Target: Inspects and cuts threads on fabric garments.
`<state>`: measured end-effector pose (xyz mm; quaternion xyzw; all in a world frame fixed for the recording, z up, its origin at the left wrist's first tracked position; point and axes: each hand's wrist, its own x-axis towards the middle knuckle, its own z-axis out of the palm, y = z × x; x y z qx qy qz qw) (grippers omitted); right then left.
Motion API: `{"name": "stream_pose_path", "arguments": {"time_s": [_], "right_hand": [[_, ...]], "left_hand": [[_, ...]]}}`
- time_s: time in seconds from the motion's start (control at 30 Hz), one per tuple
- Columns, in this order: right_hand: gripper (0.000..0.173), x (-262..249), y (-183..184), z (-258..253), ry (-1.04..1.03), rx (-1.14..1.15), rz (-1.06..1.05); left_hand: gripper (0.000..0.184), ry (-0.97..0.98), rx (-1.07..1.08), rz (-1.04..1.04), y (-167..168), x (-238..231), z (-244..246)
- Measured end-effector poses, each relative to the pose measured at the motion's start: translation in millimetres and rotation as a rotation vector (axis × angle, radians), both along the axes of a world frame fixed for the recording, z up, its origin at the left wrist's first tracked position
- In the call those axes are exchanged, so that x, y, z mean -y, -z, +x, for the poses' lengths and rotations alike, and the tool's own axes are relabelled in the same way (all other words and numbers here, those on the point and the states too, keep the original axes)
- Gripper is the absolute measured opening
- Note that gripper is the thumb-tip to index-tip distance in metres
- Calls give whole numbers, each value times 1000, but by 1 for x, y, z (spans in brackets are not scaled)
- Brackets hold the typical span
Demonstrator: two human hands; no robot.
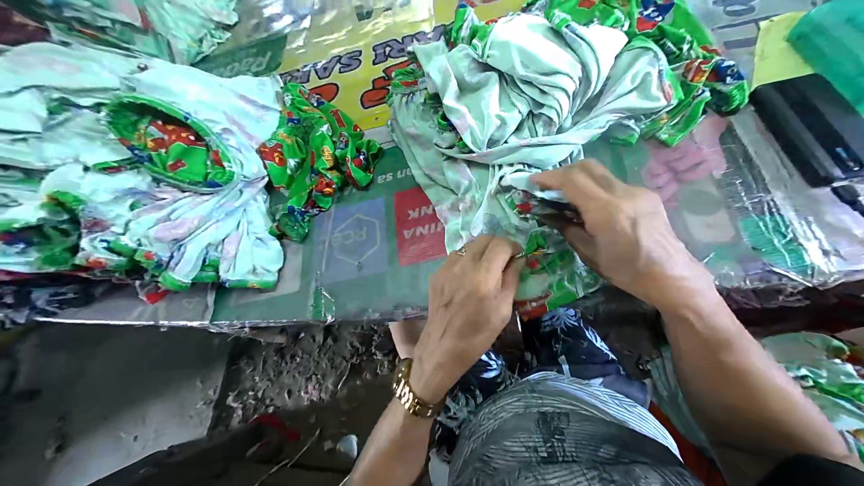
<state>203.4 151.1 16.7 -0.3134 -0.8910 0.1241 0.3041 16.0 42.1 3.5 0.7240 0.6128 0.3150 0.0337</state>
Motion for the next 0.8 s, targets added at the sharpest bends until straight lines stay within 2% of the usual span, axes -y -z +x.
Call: {"name": "stream_pose_path", "arguments": {"time_s": [0.1,0.23,0.3,0.4,0.5,0.57,0.6,0.67,0.73,0.8], "right_hand": [[18,-2,9,-2,13,105,44],[19,6,13,33,45,69,31],[21,10,14,50,163,102,-8],[27,25,14,50,220,-128,-21],[38,43,20,17,-91,-502,-244],[26,47,26,1,-192,-551,-268],[16,46,27,-1,-176,-564,-240],[7,41,26,7,-121,-584,-244],[6,37,25,15,-95,-610,-263],[15,39,26,12,-155,-640,-295]], "left_hand": [[17,-25,588,-13,0,11,-14],[22,-128,1336,67,4,15,-30],[21,-158,1546,101,4,12,-28],[14,-56,1536,56,8,9,-7],[9,142,1505,-29,14,6,18],[7,213,1475,-45,15,5,29],[8,211,1458,-30,16,5,29],[11,160,1402,54,16,10,22],[13,134,1341,117,15,15,14],[11,171,1348,99,14,19,16]]}}
